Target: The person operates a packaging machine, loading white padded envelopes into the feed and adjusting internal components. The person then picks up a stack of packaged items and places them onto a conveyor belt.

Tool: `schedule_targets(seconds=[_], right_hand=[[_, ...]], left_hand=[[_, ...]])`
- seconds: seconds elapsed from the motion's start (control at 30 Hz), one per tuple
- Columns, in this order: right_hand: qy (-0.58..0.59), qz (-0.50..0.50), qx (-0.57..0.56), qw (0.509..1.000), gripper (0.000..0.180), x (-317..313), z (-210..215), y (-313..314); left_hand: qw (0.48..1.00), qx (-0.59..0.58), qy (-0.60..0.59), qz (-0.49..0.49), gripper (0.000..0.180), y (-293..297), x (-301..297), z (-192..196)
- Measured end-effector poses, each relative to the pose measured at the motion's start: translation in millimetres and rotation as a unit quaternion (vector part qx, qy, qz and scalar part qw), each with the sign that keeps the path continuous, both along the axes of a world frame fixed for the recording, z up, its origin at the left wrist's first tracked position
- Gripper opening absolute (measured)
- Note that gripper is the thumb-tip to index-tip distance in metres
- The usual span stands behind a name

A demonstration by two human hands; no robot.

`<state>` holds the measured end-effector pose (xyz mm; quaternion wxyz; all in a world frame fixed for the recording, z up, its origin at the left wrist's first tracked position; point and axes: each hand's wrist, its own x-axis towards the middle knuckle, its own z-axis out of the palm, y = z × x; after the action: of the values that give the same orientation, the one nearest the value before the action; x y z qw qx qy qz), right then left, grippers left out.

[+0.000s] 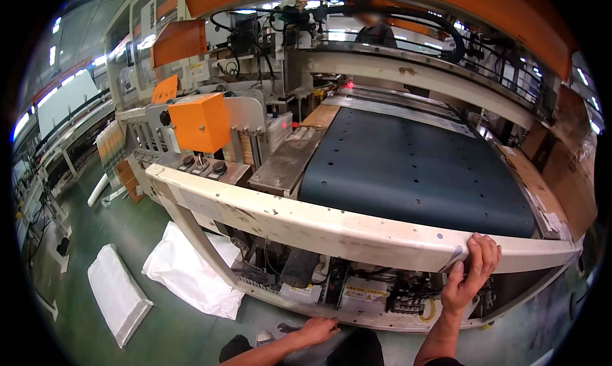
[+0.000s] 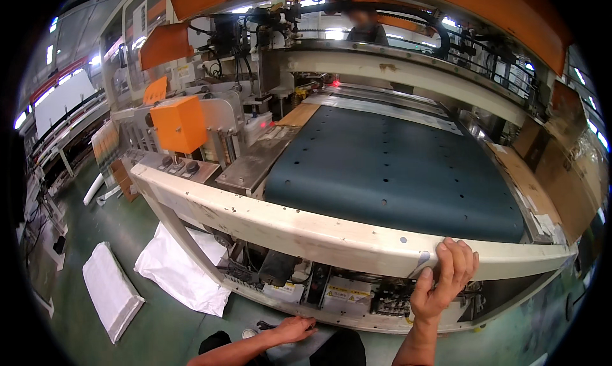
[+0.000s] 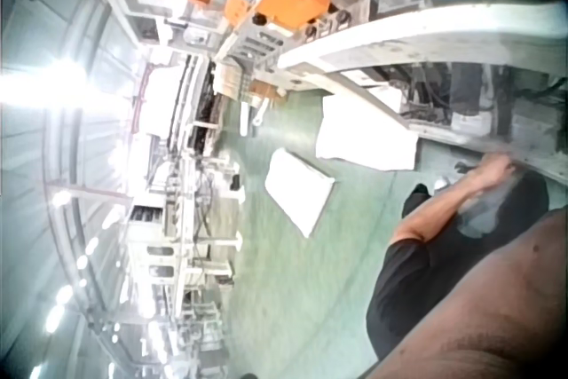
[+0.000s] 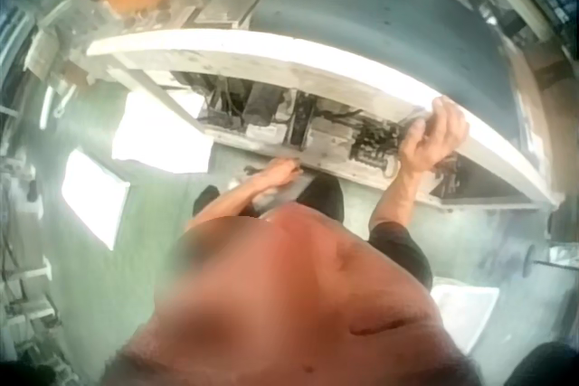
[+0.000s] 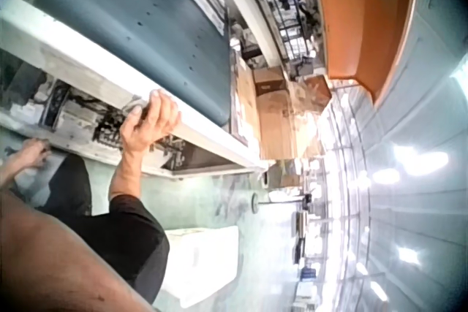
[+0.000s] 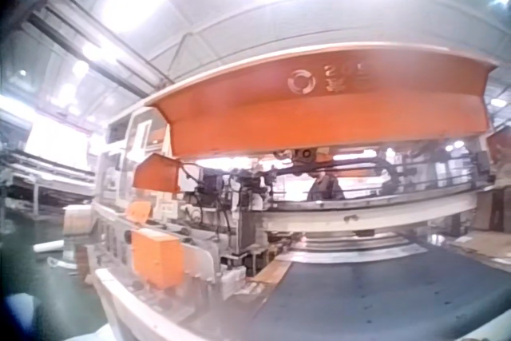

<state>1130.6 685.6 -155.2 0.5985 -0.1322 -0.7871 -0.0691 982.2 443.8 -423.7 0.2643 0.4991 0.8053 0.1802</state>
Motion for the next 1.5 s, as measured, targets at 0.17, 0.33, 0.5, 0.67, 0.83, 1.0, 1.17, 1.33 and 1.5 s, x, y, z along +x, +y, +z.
schedule_targets(seconds=[0.17,0.33,0.5,0.67,0.83,1.0,1.17,1.33,1.5], right_hand=[[0.0,0.0,-0.003,1.0,0.042,0,0,0],[-0.007,-0.003,-0.005,1.0,0.043,2,1,-1],[-0.013,-0.002,-0.003,1.0,0.043,3,2,-1],[-0.018,-0.006,-0.003,1.0,0.044,4,2,-1],[-0.016,-0.005,-0.003,1.0,0.044,3,2,-1],[-0.01,-0.004,0.001,1.0,0.044,2,1,0],[-0.009,-0.008,-0.001,1.0,0.045,2,0,0],[-0.01,-0.007,-0.001,1.0,0.045,2,1,-1],[-0.009,-0.008,0.002,1.0,0.044,2,1,0]], left_hand=[[1.0,-0.011,0.007,0.0,0.033,-1,0,-9],[1.0,-0.015,0.014,-0.002,0.034,0,0,-13],[1.0,-0.021,0.012,-0.006,0.034,2,0,-13],[1.0,-0.015,0.007,-0.009,0.034,2,-1,-13],[1.0,0.0,0.004,-0.008,0.034,1,-3,-24],[1.0,0.023,0.012,-0.012,0.031,1,-2,-18],[0.999,0.042,0.016,-0.013,0.03,2,-1,-13],[0.999,0.038,0.016,-0.012,0.03,1,0,-13],[0.999,0.026,0.018,-0.013,0.031,2,-1,-8]])
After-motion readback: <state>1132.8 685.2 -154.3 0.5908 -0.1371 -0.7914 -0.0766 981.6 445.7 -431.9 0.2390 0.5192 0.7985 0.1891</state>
